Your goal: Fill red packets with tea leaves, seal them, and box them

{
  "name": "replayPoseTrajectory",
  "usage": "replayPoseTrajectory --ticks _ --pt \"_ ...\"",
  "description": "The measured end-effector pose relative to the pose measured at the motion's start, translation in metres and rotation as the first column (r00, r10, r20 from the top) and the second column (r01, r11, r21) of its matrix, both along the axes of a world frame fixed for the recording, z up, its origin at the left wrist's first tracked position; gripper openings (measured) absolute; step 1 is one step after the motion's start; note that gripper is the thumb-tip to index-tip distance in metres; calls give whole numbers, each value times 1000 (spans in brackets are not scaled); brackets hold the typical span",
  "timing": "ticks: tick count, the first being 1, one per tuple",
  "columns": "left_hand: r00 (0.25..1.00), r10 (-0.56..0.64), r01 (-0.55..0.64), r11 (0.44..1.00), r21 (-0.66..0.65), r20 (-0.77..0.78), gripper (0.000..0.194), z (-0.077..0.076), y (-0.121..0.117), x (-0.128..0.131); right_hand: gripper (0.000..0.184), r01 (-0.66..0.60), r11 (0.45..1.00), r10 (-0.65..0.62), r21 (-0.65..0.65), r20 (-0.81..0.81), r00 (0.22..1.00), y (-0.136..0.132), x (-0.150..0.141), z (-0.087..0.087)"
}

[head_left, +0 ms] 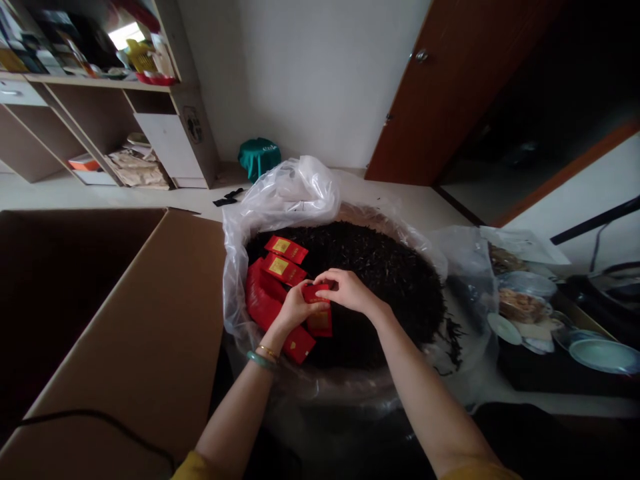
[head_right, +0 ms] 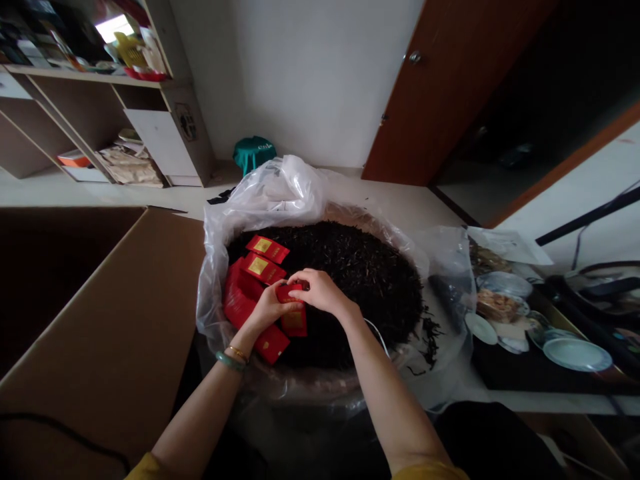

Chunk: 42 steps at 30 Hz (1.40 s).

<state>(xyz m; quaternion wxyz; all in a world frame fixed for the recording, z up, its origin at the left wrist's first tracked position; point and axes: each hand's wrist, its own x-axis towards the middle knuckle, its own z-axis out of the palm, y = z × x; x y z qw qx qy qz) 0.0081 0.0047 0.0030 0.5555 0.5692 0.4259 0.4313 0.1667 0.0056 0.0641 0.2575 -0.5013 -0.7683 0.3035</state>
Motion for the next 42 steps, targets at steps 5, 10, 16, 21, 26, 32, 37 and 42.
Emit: replayPoseTrajectory --ticks 5,10,16,21,26,32,37,42 --pt "992 -24 33 997 65 -125 45 -4 0 1 18 -86 996 93 -37 258 962 -2 2 11" --pt "971 -68 91 992 92 -228 43 -6 -1 0 18 -71 987 116 -147 325 939 0 4 1" --pt "980 -104 109 994 20 -167 47 0 0 0 31 -101 974 156 -204 279 947 5 9 -9" --pt "987 -65 89 984 -156 149 43 3 0 -1 28 39 999 -42 26 103 994 7 8 -16" --pt "943 80 23 953 -301 324 39 5 -1 -3 18 228 973 -219 41 -159 963 8 0 -29" --pt "938 19 89 951 -295 345 45 12 -4 -3 12 275 961 -258 27 -268 928 6 -9 -29" --pt "950 -20 127 937 -325 312 50 14 -6 -3 14 230 973 -223 -17 -317 922 7 -10 -27" --pt "946 37 89 927 -366 323 51 9 -4 -1 29 292 956 -290 -17 -191 938 10 13 -42"
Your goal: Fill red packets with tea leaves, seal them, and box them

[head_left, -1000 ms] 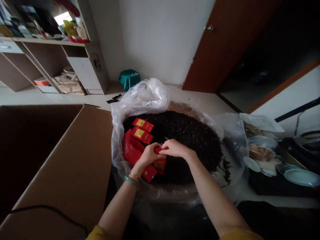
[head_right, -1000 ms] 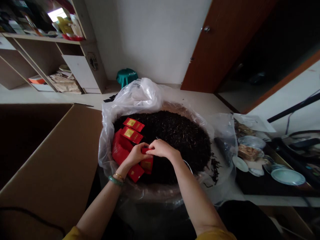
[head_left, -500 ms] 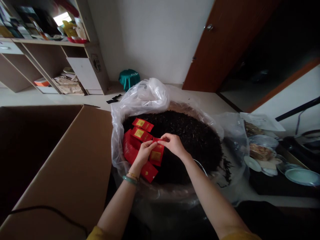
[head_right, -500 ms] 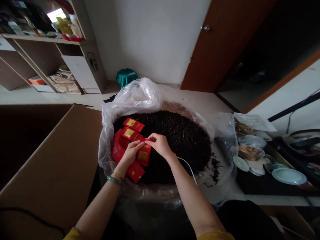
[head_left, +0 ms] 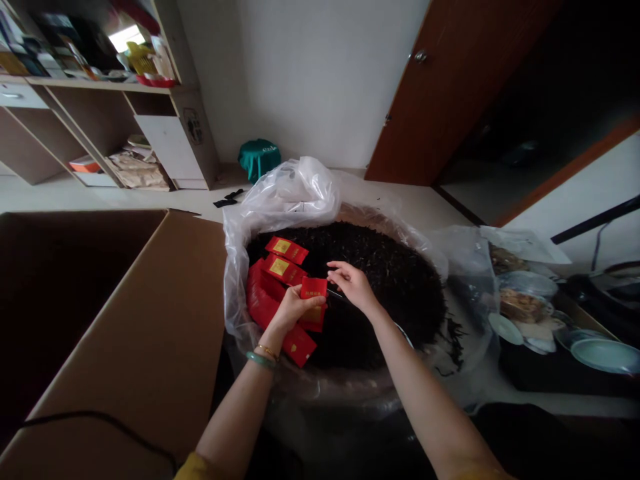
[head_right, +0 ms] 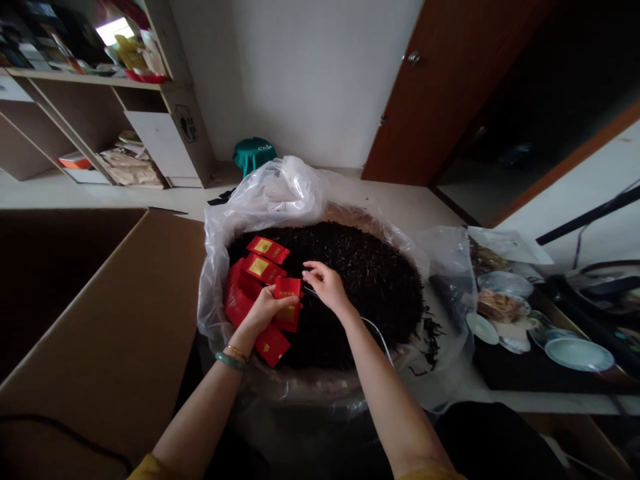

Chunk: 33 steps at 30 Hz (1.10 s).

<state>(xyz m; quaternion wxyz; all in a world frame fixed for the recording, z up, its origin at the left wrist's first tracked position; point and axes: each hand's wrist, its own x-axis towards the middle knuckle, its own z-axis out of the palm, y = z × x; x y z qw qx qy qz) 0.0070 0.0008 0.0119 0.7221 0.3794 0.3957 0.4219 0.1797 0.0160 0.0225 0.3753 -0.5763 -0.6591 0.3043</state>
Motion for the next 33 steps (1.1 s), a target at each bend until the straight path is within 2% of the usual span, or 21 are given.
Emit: replayPoseTrajectory --ticks 2,5,7,9,12,15,17,18,20,22,24,28,33 --pt "1000 0 0 1000 4 12 50 -2 1 1 34 49 998 -35 -45 271 962 -3 10 -10" --pt "1000 -6 6 1000 16 16 48 -4 1 1 52 111 989 -15 -99 676 737 -10 13 -24" --pt "1000 -6 6 1000 19 15 48 -6 2 1 61 152 983 -17 -98 788 616 -12 8 -30" --pt "1000 -7 6 1000 24 8 48 -7 2 1 64 182 978 -18 -107 815 579 -12 3 -35" --pt "1000 -15 16 999 35 -13 48 -8 2 0 58 200 968 -7 -153 776 630 -9 6 -39" --pt "999 -23 24 998 50 -28 48 -9 2 -1 50 217 969 -87 -117 662 744 -5 24 -36" --pt "999 -26 28 998 63 -39 48 -9 2 -1 47 191 981 -146 -36 508 849 -4 37 -26" --pt "998 -30 33 997 69 -48 47 -9 2 -1 46 145 989 -133 0 405 905 -4 42 -19" --pt "997 -38 43 996 75 -69 45 -7 1 -1 45 9 1000 -12 19 203 979 -6 47 -1" --pt "996 -50 56 995 77 -79 45 -5 1 -1 47 -141 990 143 -21 98 985 -9 41 18" --pt "996 -62 68 994 88 -71 46 -3 0 0 49 -207 977 212 -58 109 971 -13 29 33" --pt "996 -61 68 990 123 -57 45 -2 0 0 41 -185 979 199 -86 196 960 -19 3 46" --pt "994 -67 73 995 65 -85 46 -6 0 0 32 -162 986 168 -43 260 951 -20 -6 45"
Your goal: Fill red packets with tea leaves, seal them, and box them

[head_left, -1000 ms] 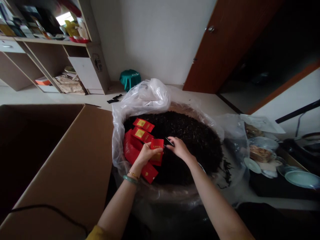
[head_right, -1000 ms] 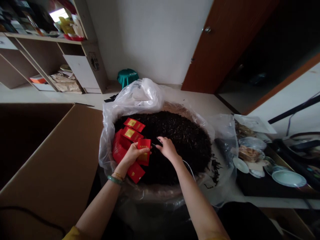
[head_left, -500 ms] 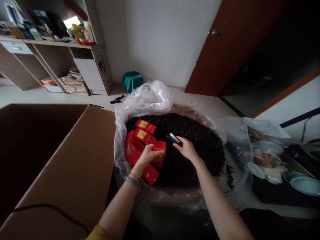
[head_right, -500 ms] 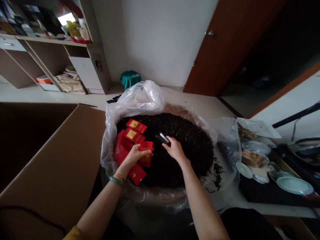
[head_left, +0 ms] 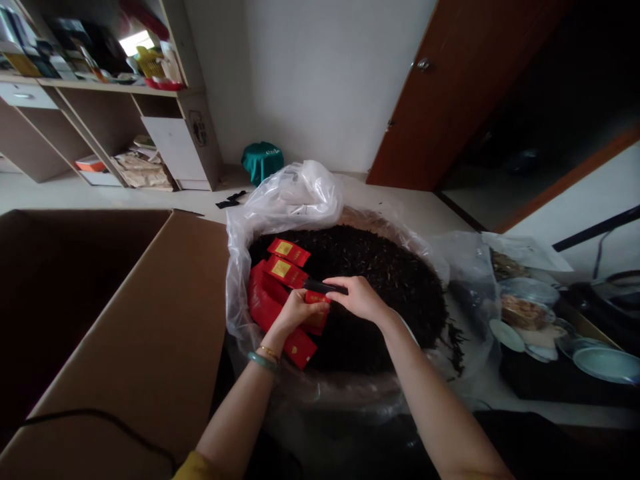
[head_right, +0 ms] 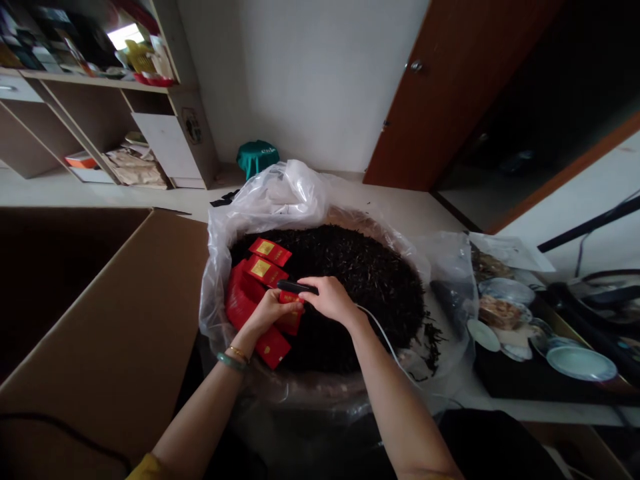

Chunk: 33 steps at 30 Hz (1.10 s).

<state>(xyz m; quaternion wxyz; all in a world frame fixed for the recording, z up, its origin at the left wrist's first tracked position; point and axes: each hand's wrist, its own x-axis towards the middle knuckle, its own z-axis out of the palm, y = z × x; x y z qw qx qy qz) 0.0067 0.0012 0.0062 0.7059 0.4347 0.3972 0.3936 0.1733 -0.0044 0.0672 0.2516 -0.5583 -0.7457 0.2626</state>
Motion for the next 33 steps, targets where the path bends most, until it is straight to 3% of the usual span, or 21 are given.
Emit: replayPoseTrajectory --ticks 4,10,33 --pt "1000 14 -14 1000 11 -2 47 2 0 0 32 -7 1000 5 29 45 999 0 1 -2" --pt "975 212 -221 960 171 71 42 9 2 -2 32 -21 998 19 58 34 999 -1 1 -5" --pt "968 252 -244 936 252 3 32 6 3 -6 29 17 991 -25 131 57 998 -6 -10 -21"
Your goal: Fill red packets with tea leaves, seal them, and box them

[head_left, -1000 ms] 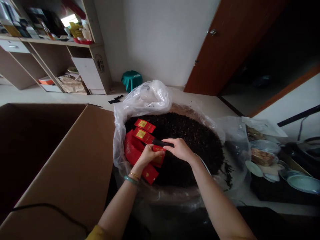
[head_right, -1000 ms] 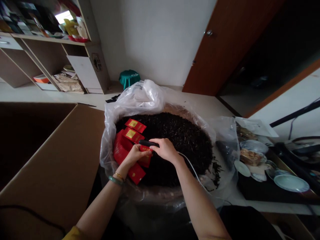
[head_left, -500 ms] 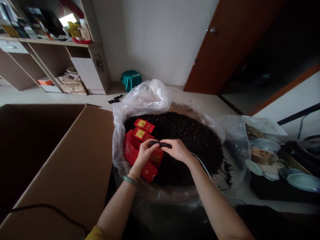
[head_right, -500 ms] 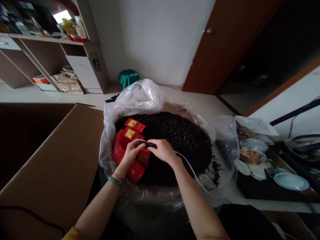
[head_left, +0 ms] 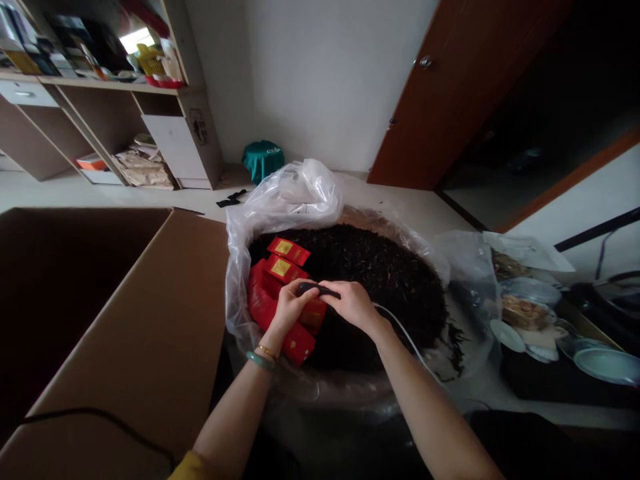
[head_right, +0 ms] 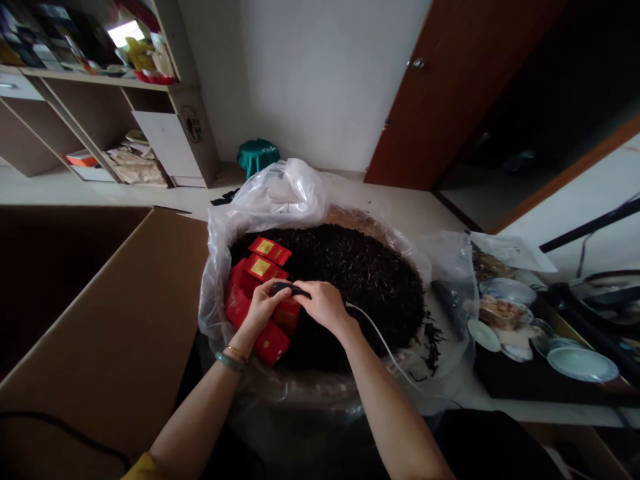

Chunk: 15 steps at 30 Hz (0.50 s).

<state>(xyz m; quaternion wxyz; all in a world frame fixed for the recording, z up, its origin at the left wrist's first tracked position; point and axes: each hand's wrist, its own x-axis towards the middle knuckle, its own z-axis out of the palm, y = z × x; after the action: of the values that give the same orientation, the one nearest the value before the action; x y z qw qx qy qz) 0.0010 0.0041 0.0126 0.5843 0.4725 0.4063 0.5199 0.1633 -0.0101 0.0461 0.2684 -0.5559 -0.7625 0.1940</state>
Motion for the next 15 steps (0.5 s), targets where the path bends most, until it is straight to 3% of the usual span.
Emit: replayPoseTrajectory --ticks 6,11,15 --pt "1000 -10 10 1000 -2 12 35 -5 1 3 27 -9 1000 8 -12 -13 1000 3 2 0" --pt "999 -44 44 999 -1 28 64 -7 4 4 31 -7 1000 5 -30 -37 999 7 8 -2" --pt "998 -49 50 999 -14 26 61 -7 6 6 37 0 1000 -2 -31 -79 997 8 12 -6"
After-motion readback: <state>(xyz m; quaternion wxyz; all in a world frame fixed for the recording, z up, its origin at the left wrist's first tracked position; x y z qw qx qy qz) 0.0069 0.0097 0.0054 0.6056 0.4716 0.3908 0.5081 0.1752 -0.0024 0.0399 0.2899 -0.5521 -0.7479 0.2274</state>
